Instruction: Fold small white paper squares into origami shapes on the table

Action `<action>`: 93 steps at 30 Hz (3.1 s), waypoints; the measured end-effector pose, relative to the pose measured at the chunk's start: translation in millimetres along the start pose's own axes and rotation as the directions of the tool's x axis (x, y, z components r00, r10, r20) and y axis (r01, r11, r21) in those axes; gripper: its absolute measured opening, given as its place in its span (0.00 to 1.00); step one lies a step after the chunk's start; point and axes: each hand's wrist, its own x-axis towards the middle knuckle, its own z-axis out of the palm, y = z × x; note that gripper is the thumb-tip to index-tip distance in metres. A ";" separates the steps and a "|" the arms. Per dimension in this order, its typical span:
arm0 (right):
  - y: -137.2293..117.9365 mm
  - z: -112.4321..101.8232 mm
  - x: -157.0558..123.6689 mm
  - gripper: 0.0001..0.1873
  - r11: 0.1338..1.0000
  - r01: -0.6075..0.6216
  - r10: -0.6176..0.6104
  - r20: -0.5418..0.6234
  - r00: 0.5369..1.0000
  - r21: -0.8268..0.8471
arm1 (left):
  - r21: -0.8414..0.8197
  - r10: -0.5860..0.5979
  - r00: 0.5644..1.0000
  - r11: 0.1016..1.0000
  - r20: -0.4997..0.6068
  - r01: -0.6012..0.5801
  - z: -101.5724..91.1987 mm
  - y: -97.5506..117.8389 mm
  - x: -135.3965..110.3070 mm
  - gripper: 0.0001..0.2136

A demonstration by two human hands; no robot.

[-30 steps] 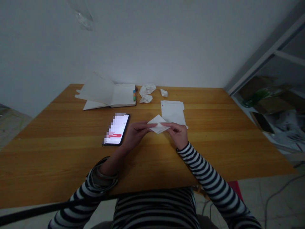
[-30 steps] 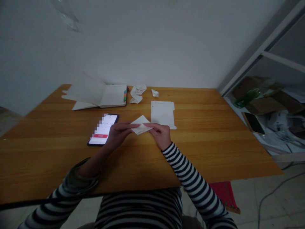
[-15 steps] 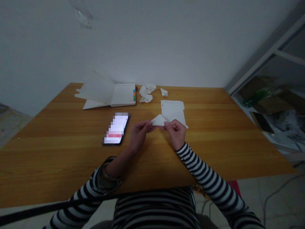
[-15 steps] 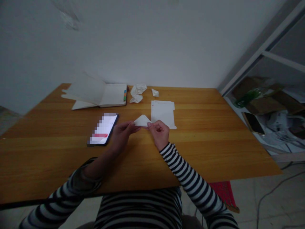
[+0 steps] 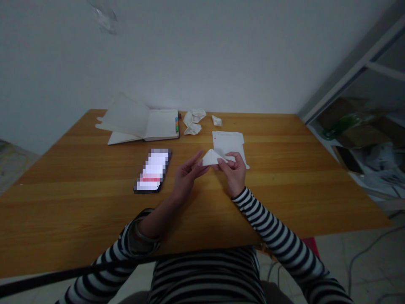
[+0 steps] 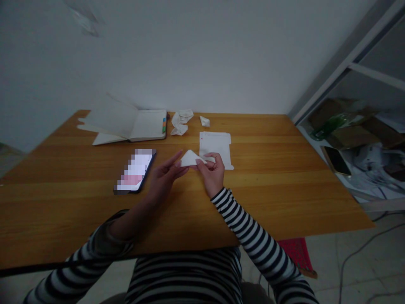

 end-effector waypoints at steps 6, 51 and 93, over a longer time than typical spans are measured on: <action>-2.4 -3.9 3.4 0.24 0.999 -0.044 0.045 0.030 0.999 -0.023 | -0.062 -0.008 0.997 0.998 0.079 0.013 -1.1 -1.2 -0.2 0.25; 5.5 -6.5 3.7 0.16 0.985 -0.068 0.118 0.327 0.938 -0.160 | 0.385 -0.016 0.974 0.920 0.227 -0.075 -14.8 -4.9 11.8 0.18; 9.6 -2.4 -1.0 0.24 0.972 -0.005 0.070 0.272 0.960 -0.234 | 0.193 0.057 0.989 0.978 0.133 -0.083 -4.9 -4.4 0.2 0.35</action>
